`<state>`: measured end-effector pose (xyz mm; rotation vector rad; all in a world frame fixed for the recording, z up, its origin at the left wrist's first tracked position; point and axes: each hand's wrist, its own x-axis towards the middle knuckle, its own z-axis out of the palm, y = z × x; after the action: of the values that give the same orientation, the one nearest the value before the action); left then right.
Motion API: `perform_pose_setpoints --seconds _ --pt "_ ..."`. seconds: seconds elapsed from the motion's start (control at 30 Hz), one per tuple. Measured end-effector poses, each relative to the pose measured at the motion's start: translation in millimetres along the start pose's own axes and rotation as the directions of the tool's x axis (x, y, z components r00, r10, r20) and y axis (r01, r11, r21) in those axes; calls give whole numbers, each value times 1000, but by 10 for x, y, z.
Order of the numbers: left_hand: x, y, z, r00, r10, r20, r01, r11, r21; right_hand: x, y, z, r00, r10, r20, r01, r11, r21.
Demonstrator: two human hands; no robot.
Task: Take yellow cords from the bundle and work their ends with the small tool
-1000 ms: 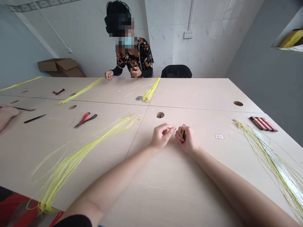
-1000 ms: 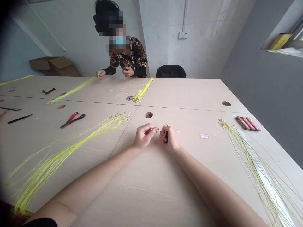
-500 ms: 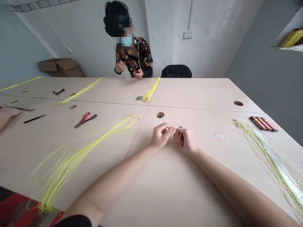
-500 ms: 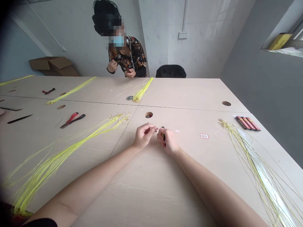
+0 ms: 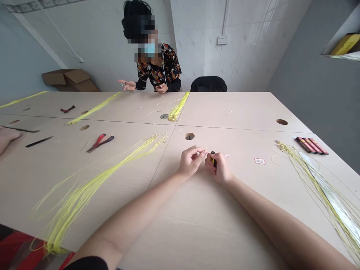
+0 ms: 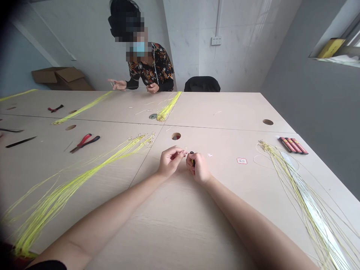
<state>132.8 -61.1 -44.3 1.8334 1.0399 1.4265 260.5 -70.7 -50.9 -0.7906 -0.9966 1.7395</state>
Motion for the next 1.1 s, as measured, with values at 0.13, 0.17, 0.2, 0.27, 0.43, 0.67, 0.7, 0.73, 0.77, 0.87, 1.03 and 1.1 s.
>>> perform_pose_setpoints --seconds 0.13,0.17,0.2,0.27,0.43,0.67,0.7,0.73,0.77,0.87,1.03,1.1 --pt "-8 -6 0 1000 6 -5 -7 1000 -10 2 17 11 998 20 -57 -21 1000 -17" --pt "-11 -8 0 1000 13 -5 -13 1000 -8 1 18 15 997 24 -69 -25 1000 -18" --pt "-13 -9 0 1000 21 -3 -21 1000 -5 1 16 20 997 27 -78 -28 999 -20" --pt "-15 -6 -1 999 40 2 -40 999 4 -3 5 31 995 33 -92 -35 999 -24" --pt "-10 20 -3 998 60 15 -60 998 19 -6 -13 50 994 46 -96 -49 998 -36" --pt "-7 27 -5 997 68 24 -69 997 28 7 16 44 993 53 -104 -56 998 -23" --pt "-8 27 -5 997 69 23 -70 997 30 8 18 43 993 51 -104 -53 998 -24" --pt "-9 27 -6 997 70 23 -71 997 32 9 18 41 993 48 -106 -51 998 -23" --pt "-9 27 -6 997 70 23 -71 997 34 10 17 40 993 48 -109 -51 998 -21" --pt "-9 23 -7 997 69 19 -70 997 36 10 7 40 993 60 -106 -62 998 -18" --pt "-2 6 -12 998 66 26 -66 997 30 -21 -27 61 995 19 -100 -29 994 -107" --pt "1 2 -14 997 67 23 -68 997 32 -33 -31 66 995 -13 -101 -3 988 -154"
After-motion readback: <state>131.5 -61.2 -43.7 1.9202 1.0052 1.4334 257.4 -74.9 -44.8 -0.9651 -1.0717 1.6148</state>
